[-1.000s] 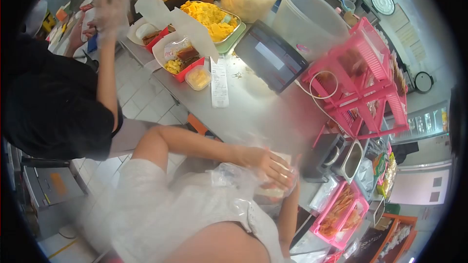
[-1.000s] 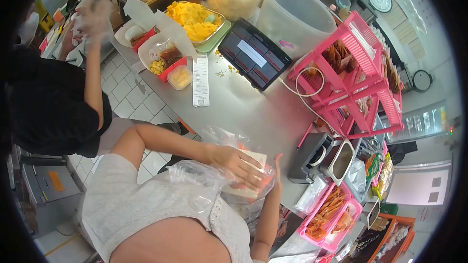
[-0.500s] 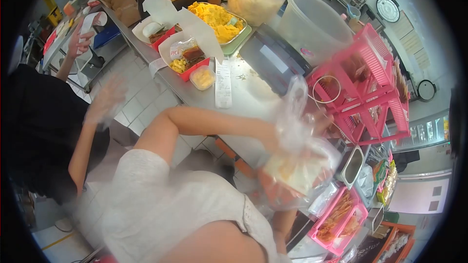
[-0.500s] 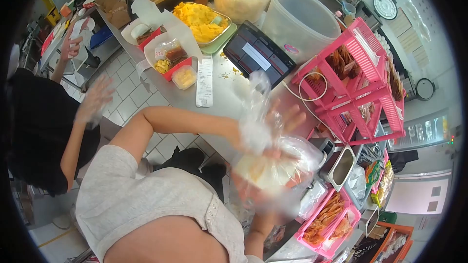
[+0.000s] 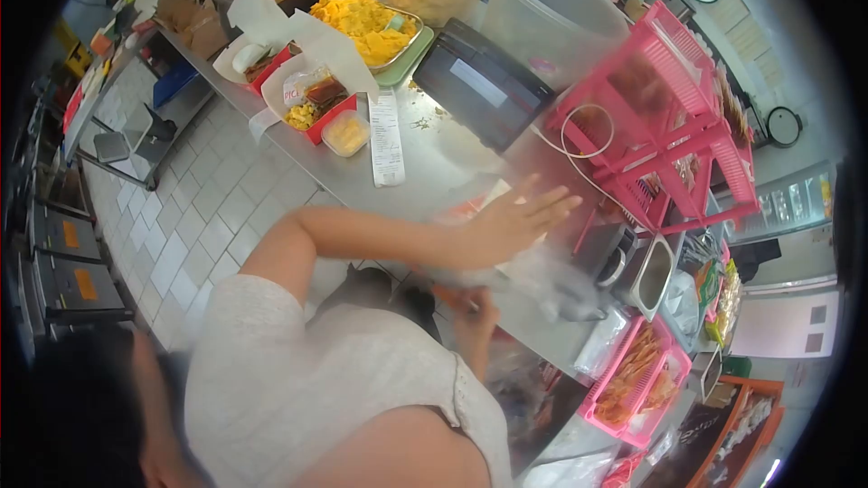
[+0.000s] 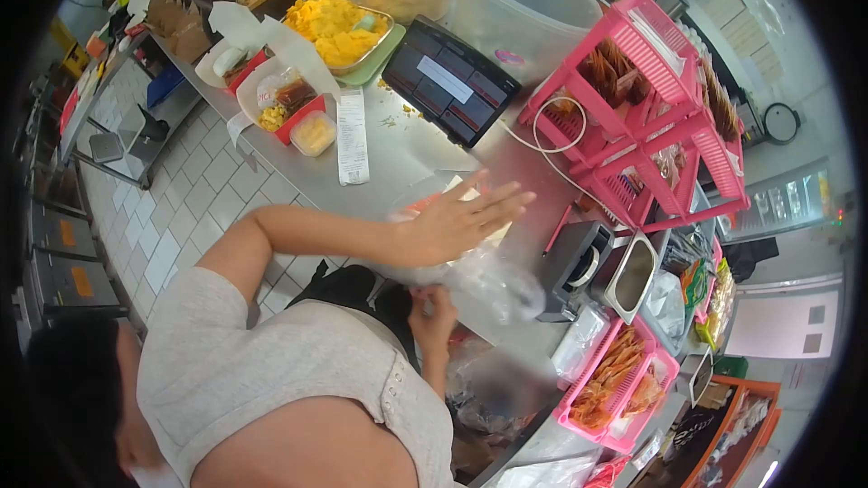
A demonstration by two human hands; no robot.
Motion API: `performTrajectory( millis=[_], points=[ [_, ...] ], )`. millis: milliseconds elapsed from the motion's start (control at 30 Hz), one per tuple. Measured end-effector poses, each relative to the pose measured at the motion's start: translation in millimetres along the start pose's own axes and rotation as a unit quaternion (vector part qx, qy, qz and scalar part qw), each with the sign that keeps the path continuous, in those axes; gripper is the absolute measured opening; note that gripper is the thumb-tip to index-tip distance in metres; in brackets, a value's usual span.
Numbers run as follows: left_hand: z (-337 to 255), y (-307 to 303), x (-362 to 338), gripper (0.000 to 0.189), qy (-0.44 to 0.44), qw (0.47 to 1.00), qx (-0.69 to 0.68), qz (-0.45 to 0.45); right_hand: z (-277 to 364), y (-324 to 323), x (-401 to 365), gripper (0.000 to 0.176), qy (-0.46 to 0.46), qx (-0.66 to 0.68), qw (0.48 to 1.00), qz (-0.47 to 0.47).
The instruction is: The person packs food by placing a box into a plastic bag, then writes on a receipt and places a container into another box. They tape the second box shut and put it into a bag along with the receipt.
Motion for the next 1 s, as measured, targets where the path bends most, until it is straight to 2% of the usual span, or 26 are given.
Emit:
performTrajectory(
  millis=[33,67,100,167,233,267,300,367,400,433,467,500,533,567,600,633,667,700,733,767,800,833,867,900,933,1000],
  points=[
    [-1.6,-2.5,-9.4,0.058,-0.028,0.998,0.060,-0.019,-7.3,13.9,-5.9,0.013,-0.019,-0.053,0.998,0.027],
    [0.5,-4.5,-21.7,0.054,-0.124,0.991,-0.037,-0.017,-12.4,21.7,-7.4,0.012,-0.037,-0.107,0.992,0.049],
    [5.5,-8.6,-33.4,0.049,-0.207,0.969,-0.136,-0.017,-5.7,19.9,-0.8,0.012,-0.033,-0.108,0.993,0.029],
    [19.3,-20.3,-60.5,0.035,-0.312,0.902,-0.274,-0.116,15.2,23.1,5.9,0.010,-0.024,-0.026,0.984,0.172],
    [22.2,-11.8,-80.4,0.031,-0.387,0.841,-0.361,-0.108,25.4,-5.1,20.8,0.012,0.000,-0.009,0.981,0.194],
    [24.7,-7.3,-89.4,0.026,-0.409,0.798,-0.419,-0.144,39.3,-32.8,36.8,0.013,0.020,-0.025,0.981,0.192],
    [26.6,-3.1,-96.0,0.022,-0.433,0.747,-0.474,-0.173,39.0,-63.9,52.9,0.012,0.013,-0.035,0.993,0.108],
    [25.6,3.5,-104.7,0.016,-0.491,0.595,-0.603,-0.204,19.3,-134.6,80.8,0.007,0.024,-0.031,0.996,-0.086],
    [35.2,-0.3,-98.4,0.016,-0.471,0.601,-0.616,-0.193,6.3,-172.0,96.4,0.004,0.055,-0.036,0.977,-0.205],
    [36.7,-4.1,-86.6,0.016,-0.363,0.792,-0.489,0.046,-10.9,-207.3,115.1,0.004,0.070,-0.033,0.952,-0.297],
    [33.0,-0.4,-84.4,0.017,-0.216,0.891,-0.296,0.270,-31.5,-241.6,137.0,0.007,0.028,-0.095,0.934,-0.344],
    [32.7,3.2,-83.5,0.017,-0.208,0.893,-0.295,0.268,-69.0,-271.7,161.7,0.012,0.052,-0.178,0.925,-0.333],
    [26.6,0.4,-80.9,0.019,-0.174,0.849,-0.478,0.142,-82.5,-283.4,187.1,0.013,0.090,-0.289,0.910,-0.281],
    [25.5,-5.4,-79.9,0.021,-0.133,0.760,-0.637,0.011,-94.7,-289.3,205.9,0.015,0.126,-0.395,0.882,-0.223],
    [22.4,-3.4,-79.0,0.018,-0.093,0.758,-0.645,0.030,-119.2,-294.1,217.5,0.015,0.123,-0.392,0.884,-0.222],
    [23.6,-3.3,-76.3,0.018,-0.093,0.763,-0.639,0.027,-151.7,-296.2,229.5,0.016,0.126,-0.471,0.849,-0.204],
    [25.6,-2.1,-71.9,0.017,-0.105,0.732,-0.672,0.042,-167.4,-294.6,242.0,0.018,0.129,-0.545,0.807,-0.187],
    [28.4,-1.0,-67.6,0.016,-0.117,0.699,-0.703,0.058,-166.2,-289.4,248.4,0.018,0.123,-0.538,0.811,-0.192],
    [28.1,-1.0,-68.5,0.016,-0.115,0.706,-0.696,0.057,-169.2,-285.5,247.6,0.020,0.167,-0.540,0.803,-0.190],
    [28.7,1.7,-74.4,0.017,-0.173,0.731,-0.658,0.044,-172.0,-281.6,247.7,0.022,0.211,-0.541,0.792,-0.186],
    [29.6,4.1,-76.0,0.020,-0.231,0.750,-0.619,0.030,-171.3,-278.3,250.9,0.026,0.231,-0.547,0.785,-0.176],
    [23.8,-3.3,-68.1,0.020,-0.233,0.753,-0.614,0.029,-171.4,-276.7,252.7,0.024,0.222,-0.550,0.784,-0.184],
    [21.2,-20.9,-59.8,0.021,-0.244,0.835,-0.490,-0.059,-171.0,-275.5,253.4,0.024,0.207,-0.557,0.780,-0.193],
    [18.7,-35.8,-57.1,0.023,-0.249,0.891,-0.352,-0.143,-170.3,-275.5,252.6,0.023,0.192,-0.566,0.776,-0.201],
    [14.3,-35.9,-60.2,0.023,-0.255,0.890,-0.350,-0.141,-168.2,-275.6,252.0,0.021,0.167,-0.578,0.771,-0.208],
    [9.8,-28.7,-67.4,0.022,-0.292,0.839,-0.440,-0.134,-164.2,-279.7,252.1,0.018,0.140,-0.567,0.780,-0.225]
  ],
)
Point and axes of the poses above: each hand's wrist, its own x-axis towards the middle knuckle, its own y-axis out of the palm, z = x × y, the point moved 4 cm from there along x, towards the middle knuckle, and after that the axes turned 9 degrees about -z, right-handed, at the moved point
